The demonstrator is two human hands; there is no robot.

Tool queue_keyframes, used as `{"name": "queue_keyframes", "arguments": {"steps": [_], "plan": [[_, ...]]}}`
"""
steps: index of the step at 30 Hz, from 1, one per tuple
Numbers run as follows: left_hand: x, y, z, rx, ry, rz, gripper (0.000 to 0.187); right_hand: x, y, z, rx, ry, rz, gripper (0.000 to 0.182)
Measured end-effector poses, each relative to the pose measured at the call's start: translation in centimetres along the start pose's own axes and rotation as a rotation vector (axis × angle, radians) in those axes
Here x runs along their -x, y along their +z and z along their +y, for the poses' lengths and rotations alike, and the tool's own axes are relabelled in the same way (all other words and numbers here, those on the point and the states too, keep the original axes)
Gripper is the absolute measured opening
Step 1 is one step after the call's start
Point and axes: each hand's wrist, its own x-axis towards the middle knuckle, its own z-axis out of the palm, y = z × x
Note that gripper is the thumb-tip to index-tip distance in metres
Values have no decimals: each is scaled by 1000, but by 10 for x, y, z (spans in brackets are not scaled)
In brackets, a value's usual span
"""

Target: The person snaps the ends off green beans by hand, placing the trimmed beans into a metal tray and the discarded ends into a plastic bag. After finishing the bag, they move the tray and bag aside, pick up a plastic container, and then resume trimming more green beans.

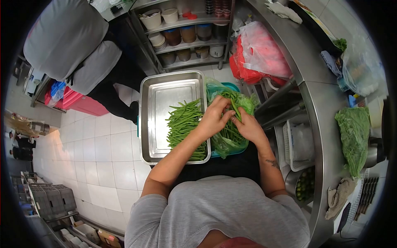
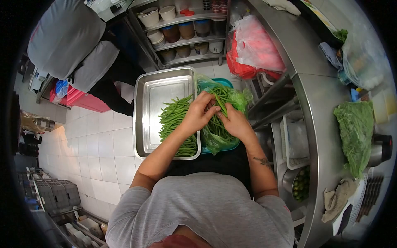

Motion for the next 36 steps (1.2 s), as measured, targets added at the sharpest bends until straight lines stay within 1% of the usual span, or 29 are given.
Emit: {"name": "queue_keyframes", "arguments": {"steps": [3, 6, 9, 11, 12, 15, 18, 20, 21, 23, 24, 27, 29, 30, 33, 36], "plan": [[-1, -1, 0, -99, 77, -85, 16, 3, -2, 0, 84, 8, 16, 33], [-1, -2, 0, -120, 85, -112, 13, 5, -4, -3, 153, 39, 17, 33], [2, 1, -6, -198, 107, -117, 15, 5, -6, -1, 199, 30, 33, 32], [6, 5, -6, -332, 172, -99, 16, 5, -5, 1, 245, 18, 52, 31], [7, 8, -5, -398, 205, -90, 16, 5, -5, -1, 275, 44, 35, 31], [14, 25, -14, -444, 247, 15, 18, 4, 0, -7, 364, 98, 0, 28], [23, 42, -32, -476, 158, 29, 22, 6, 12, -5, 423, 105, -4, 24], [26, 50, -41, -446, 66, 58, 21, 9, 17, -3, 429, 118, -6, 22], [25, 52, -42, -430, 21, 72, 20, 9, 18, -3, 421, 130, -15, 23], [24, 53, -43, -421, 38, 93, 17, 11, 17, -3, 406, 154, -32, 25], [22, 52, -41, -417, 47, 103, 16, 12, 17, -2, 338, 161, -10, 27], [13, 34, -42, -142, 18, -48, 13, 12, 10, 9, 142, 159, 39, 34], [10, 18, -34, -115, 51, -186, 12, 11, 4, 22, 16, 131, 43, 39], [9, 14, -31, -102, 68, -255, 11, 10, 0, 22, 3, 129, 33, 38], [11, 14, -25, -242, 87, -278, 11, 9, -6, 18, -9, 109, 5, 38], [15, 23, -25, -411, 104, -177, 11, 6, -2, 19, 39, 51, 3, 35]]}}
